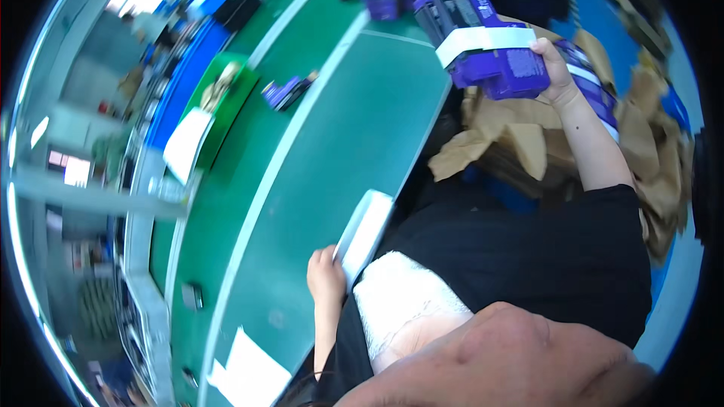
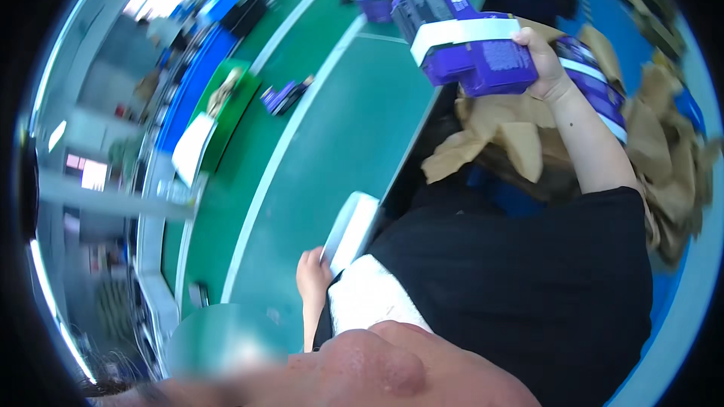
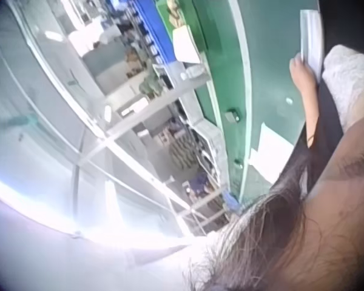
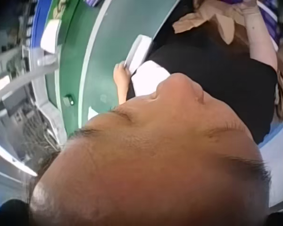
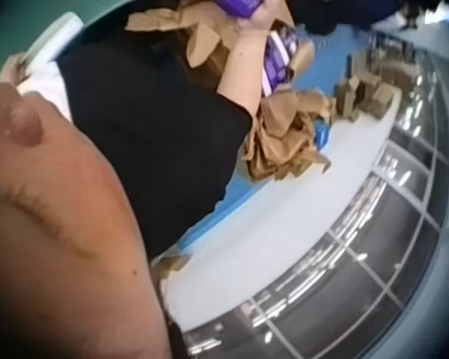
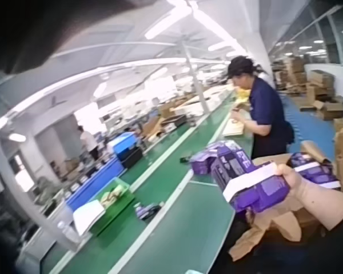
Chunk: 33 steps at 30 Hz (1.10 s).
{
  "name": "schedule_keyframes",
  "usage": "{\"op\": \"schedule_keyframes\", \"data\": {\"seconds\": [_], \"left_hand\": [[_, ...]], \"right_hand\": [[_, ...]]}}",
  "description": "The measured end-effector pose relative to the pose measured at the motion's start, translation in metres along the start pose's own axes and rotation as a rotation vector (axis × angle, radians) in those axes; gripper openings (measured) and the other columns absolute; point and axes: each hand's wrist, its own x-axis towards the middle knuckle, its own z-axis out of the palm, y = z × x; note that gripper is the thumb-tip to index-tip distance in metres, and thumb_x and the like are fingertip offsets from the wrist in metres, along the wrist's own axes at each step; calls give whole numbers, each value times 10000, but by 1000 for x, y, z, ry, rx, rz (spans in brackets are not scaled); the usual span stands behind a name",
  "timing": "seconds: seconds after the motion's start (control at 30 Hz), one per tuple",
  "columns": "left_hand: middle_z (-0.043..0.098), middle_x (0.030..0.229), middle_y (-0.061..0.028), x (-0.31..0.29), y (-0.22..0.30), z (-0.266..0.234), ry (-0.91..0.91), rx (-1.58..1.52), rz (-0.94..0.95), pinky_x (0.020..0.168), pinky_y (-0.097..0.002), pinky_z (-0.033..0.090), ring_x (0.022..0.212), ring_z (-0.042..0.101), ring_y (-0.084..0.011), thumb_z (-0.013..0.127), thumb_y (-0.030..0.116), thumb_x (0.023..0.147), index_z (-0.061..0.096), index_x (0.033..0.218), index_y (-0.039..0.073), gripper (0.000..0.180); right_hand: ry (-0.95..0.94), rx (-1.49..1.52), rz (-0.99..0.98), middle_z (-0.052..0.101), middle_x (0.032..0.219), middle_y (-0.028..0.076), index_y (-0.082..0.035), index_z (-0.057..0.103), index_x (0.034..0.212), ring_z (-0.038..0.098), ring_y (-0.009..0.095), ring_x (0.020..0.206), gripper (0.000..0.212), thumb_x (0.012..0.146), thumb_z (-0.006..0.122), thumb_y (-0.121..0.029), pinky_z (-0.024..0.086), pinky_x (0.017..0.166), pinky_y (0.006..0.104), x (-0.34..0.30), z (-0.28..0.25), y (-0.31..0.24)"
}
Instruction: The person retrieves flattened packaging boxes, peels barcode stickers from a sticker sheet, and applies the stickers onto each packaging box by hand.
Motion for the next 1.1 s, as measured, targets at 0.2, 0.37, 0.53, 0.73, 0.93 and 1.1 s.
{"op": "schedule_keyframes", "data": {"seconds": [0.2,0.37,0.53,0.73,0.93,1.1], "left_hand": [[645,951,-144,-21,10,-5,-36,-40,-80,812,-446,519,944,624,-359,592,39,822,685,1038,78,238],[644,1071,-176,-10,10,-31,-227,-242,-150,917,-449,484,1054,594,-367,592,137,882,661,1127,50,269],[616,1243,-181,76,-11,-64,57,-334,177,1033,-438,413,1180,528,-369,622,248,910,630,1200,18,370],[637,1172,-135,153,11,-52,32,-104,44,1017,-467,408,1155,547,-339,705,185,847,633,1231,62,410],[670,1029,-105,181,21,-55,-129,-63,-67,913,-420,449,1061,572,-330,737,202,791,672,1000,69,256],[670,974,-157,186,16,-43,-224,-59,16,913,-431,460,1015,594,-354,742,188,768,635,960,65,251]], "right_hand": [[-181,-91,313,627,1220,153,-13,500,1319,646,234,1075,475,881,557,-186,531,960,366,128,97,154],[-217,-310,511,603,1106,111,-23,513,1273,610,194,1034,420,878,575,-152,508,916,337,152,133,250],[-185,-786,414,604,1148,137,18,502,1292,605,202,1046,456,902,600,-197,480,928,320,151,146,266],[-383,-1595,-538,603,1223,155,-32,566,1278,545,298,1166,493,827,682,-196,423,1001,437,164,177,249],[-848,-1734,-581,596,1060,73,-64,694,1097,537,269,1010,323,816,722,-220,439,873,409,163,208,251],[-766,-1722,-384,592,1038,88,-64,663,1012,555,297,1022,277,784,758,-190,466,861,432,166,214,253]]}}
